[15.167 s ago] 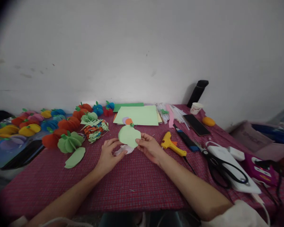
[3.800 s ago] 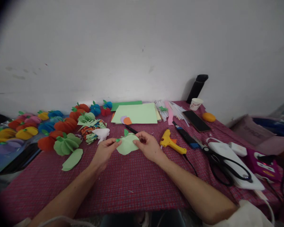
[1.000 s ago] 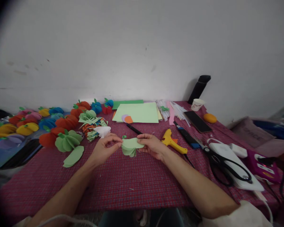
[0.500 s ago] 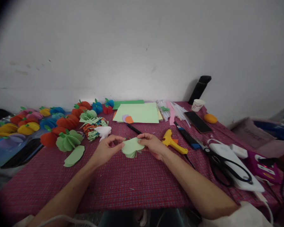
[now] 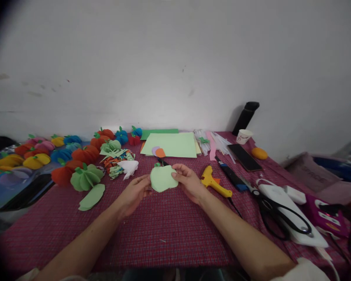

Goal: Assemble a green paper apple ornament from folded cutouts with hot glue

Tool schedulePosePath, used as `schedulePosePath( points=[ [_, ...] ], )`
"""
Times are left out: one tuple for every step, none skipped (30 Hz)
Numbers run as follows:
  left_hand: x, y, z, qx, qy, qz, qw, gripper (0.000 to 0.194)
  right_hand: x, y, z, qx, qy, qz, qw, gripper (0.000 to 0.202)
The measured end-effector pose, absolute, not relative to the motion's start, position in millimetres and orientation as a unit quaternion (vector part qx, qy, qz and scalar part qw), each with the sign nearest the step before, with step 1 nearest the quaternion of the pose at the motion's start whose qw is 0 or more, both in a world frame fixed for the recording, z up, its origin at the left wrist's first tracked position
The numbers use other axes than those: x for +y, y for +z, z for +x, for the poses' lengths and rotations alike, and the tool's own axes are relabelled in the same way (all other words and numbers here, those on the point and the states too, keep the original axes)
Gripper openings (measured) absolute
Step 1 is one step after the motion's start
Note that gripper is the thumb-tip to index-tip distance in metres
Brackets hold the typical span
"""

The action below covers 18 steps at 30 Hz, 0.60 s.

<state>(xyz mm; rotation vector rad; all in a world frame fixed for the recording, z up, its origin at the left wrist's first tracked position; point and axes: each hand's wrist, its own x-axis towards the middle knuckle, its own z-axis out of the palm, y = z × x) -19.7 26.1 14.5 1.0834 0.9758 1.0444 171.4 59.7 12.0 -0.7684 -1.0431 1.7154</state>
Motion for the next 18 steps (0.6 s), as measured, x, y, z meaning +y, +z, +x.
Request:
schedulePosePath(
  points=[
    [26,14,-19,0.434,0.463,0.476,0.609,0.033,59,13,171,-0.429,0.699,-0.317,0.476,0.03],
    [26,14,-18,0.442,0.469,0.48,0.596,0.031,59,13,170,-0.434,0.695,-0.32,0.476,0.03],
    [26,14,-17,0.444,0.475,0.483,0.586,0.03,58,13,170,-0.44,0.689,-0.322,0.478,0.03],
    [26,15,-15,0.441,0.48,0.487,0.581,0.029,58,12,169,-0.448,0.682,-0.322,0.48,0.03],
    [26,15,-14,0.434,0.486,0.49,0.579,0.027,58,12,168,-0.458,0.673,-0.322,0.482,0.029],
    [26,15,-14,0.426,0.493,0.494,0.575,0.025,58,11,167,-0.472,0.662,-0.324,0.484,0.028],
    [25,15,-13,0.421,0.501,0.5,0.567,0.022,59,9,167,-0.488,0.648,-0.327,0.484,0.028],
    [26,15,-12,0.422,0.509,0.509,0.551,0.02,59,8,166,-0.505,0.633,-0.333,0.483,0.028],
    [26,14,-12,0.428,0.515,0.52,0.53,0.019,60,7,165,-0.524,0.614,-0.34,0.483,0.029],
    [26,13,-12,0.436,0.521,0.532,0.506,0.019,60,6,165,-0.543,0.59,-0.351,0.484,0.03],
    [26,12,-12,0.447,0.525,0.543,0.479,0.018,60,5,164,-0.562,0.559,-0.366,0.487,0.031],
    [27,11,-13,0.459,0.527,0.554,0.452,0.018,60,5,164,-0.579,0.524,-0.385,0.493,0.032],
    [27,11,-13,0.469,0.528,0.564,0.427,0.018,59,6,164,-0.593,0.487,-0.405,0.497,0.032],
    [27,10,-13,0.478,0.529,0.574,0.404,0.017,57,6,164,-0.604,0.456,-0.423,0.498,0.03],
    [27,10,-13,0.486,0.529,0.582,0.382,0.016,55,8,164,-0.614,0.434,-0.436,0.495,0.028],
    [26,10,-13,0.494,0.527,0.589,0.362,0.016,52,10,164,-0.623,0.423,-0.442,0.488,0.024],
    [26,10,-12,0.501,0.524,0.596,0.345,0.014,49,12,163,-0.633,0.419,-0.442,0.478,0.02],
    [25,10,-12,0.507,0.521,0.603,0.329,0.013,46,15,163,-0.644,0.42,-0.439,0.465,0.017]
  ],
)
